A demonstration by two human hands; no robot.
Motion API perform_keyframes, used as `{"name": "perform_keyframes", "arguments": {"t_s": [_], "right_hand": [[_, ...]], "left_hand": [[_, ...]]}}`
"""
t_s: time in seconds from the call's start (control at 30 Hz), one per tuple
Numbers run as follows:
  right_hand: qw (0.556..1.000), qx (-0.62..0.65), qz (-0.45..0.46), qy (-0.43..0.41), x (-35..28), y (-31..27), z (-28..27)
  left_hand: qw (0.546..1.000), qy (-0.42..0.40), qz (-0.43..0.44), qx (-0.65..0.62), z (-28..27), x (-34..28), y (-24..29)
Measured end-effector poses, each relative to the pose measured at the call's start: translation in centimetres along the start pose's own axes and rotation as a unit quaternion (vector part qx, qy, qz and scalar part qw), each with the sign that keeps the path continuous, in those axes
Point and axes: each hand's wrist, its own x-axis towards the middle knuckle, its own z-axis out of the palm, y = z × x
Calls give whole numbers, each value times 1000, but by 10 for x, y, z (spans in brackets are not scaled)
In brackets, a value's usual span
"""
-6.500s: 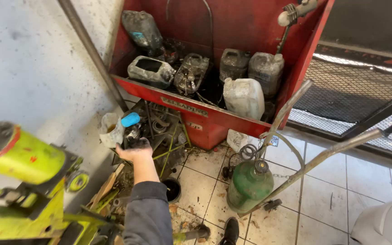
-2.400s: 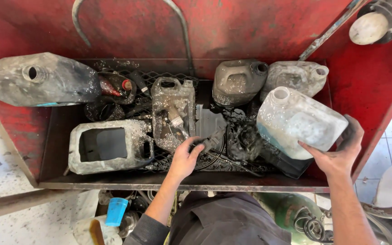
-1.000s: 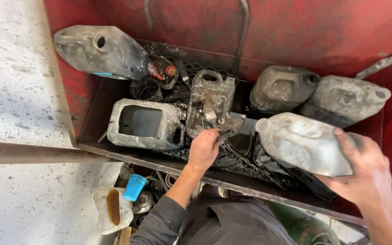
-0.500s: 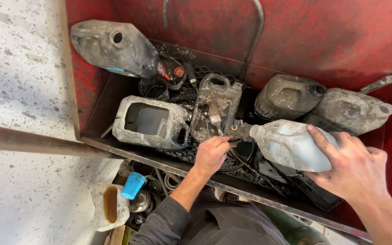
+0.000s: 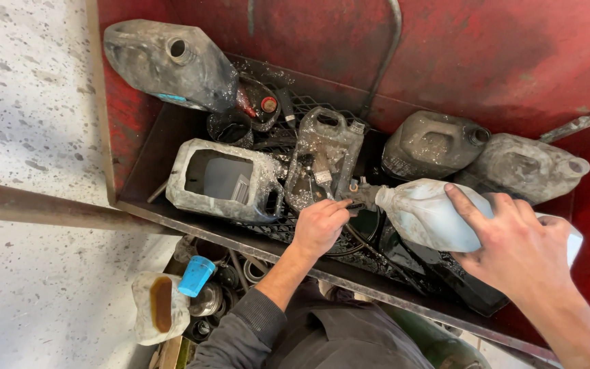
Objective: The person cleans a small black car part by pouring liquid from a white jug into a red sink and scrubbing it with a brush. They then wipe the part dry with a black cloth while standing next to a white car, before returning to the sink to scrub it again.
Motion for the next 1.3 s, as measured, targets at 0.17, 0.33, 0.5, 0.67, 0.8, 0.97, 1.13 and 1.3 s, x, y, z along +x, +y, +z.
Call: {"name": "perform_keyframes", "arguments": {"t_s": [0.17,0.33,0.5,0.67,0.8,0.97,1.13,1.3], "right_hand": [[1000,-17,-1,-10,2,-3,-3],[1000,-10,-4,0,7,-7,-5],[999,-31,-17,-18,11,-11,-15],[999,-37,-26,-19,15,-11,-15],[998,-36,-29,-34,16,-14,-17],[999,-27,-34,-25,20,-18,-21],[998,-23,-41,-31,23,-21,-21],[997,-50,-51,-34,25,-23,-20]], "left_hand": [[1000,4,4,-2,-2,2,0],[1000,0,8,0,1,-2,-5],[1000,-16,1,3,3,-3,-8],[1000,-24,2,10,7,-4,-11],[1000,-23,7,20,12,-7,-15],[999,-28,14,22,8,-4,-14],[999,-33,18,26,6,-4,-15],[998,-41,27,31,5,-2,-15]]}}
